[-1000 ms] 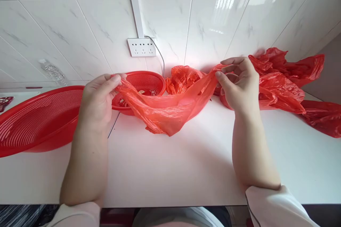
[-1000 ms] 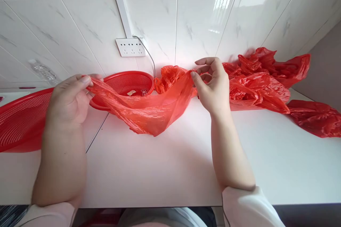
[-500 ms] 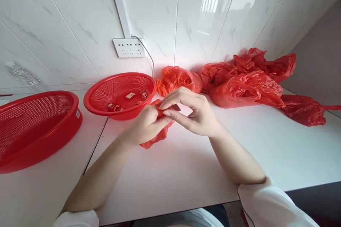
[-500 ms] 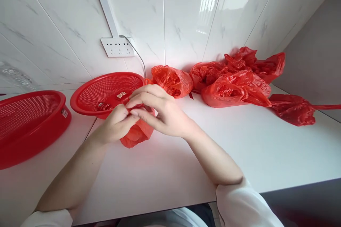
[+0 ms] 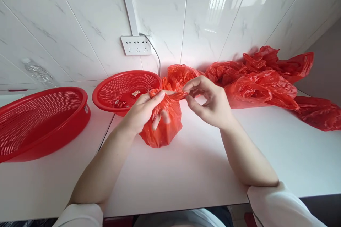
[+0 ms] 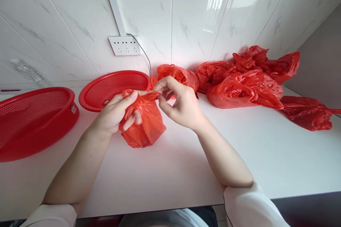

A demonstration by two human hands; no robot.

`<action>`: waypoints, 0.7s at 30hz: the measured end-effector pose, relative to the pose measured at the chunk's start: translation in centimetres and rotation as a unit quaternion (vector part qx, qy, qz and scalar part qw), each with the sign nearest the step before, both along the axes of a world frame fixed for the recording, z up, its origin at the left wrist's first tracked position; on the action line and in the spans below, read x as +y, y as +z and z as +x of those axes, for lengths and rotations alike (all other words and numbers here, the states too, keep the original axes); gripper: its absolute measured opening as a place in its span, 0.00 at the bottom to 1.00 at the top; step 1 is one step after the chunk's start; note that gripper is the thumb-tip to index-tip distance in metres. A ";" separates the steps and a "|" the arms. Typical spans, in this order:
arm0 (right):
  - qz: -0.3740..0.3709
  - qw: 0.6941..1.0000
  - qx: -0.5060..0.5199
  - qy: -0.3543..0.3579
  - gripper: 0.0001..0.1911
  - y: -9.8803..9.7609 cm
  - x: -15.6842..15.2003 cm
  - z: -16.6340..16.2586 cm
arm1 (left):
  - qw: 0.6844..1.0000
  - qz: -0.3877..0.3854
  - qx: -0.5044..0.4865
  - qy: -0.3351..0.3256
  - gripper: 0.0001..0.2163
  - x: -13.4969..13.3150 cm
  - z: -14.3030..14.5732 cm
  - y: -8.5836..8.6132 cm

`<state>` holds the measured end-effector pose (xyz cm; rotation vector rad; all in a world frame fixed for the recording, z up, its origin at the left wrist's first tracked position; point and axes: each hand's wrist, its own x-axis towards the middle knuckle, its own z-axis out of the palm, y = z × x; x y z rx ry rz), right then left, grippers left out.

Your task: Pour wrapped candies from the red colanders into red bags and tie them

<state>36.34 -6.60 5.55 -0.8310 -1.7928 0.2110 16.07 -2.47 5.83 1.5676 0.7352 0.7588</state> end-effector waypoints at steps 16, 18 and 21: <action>-0.109 0.980 0.083 0.146 0.12 -1.6 1.4 -1.5 | 0.933 0.340 0.093 -0.072 0.09 -0.6 -1.4 0.9; -0.192 0.953 0.096 0.214 0.16 -2.0 1.9 -1.7 | 0.873 0.470 0.118 -0.045 0.06 -0.7 -1.2 0.7; -0.235 0.934 0.099 0.250 0.18 -2.5 2.6 -1.9 | 0.830 0.543 0.123 -0.028 0.06 -0.1 -1.0 0.3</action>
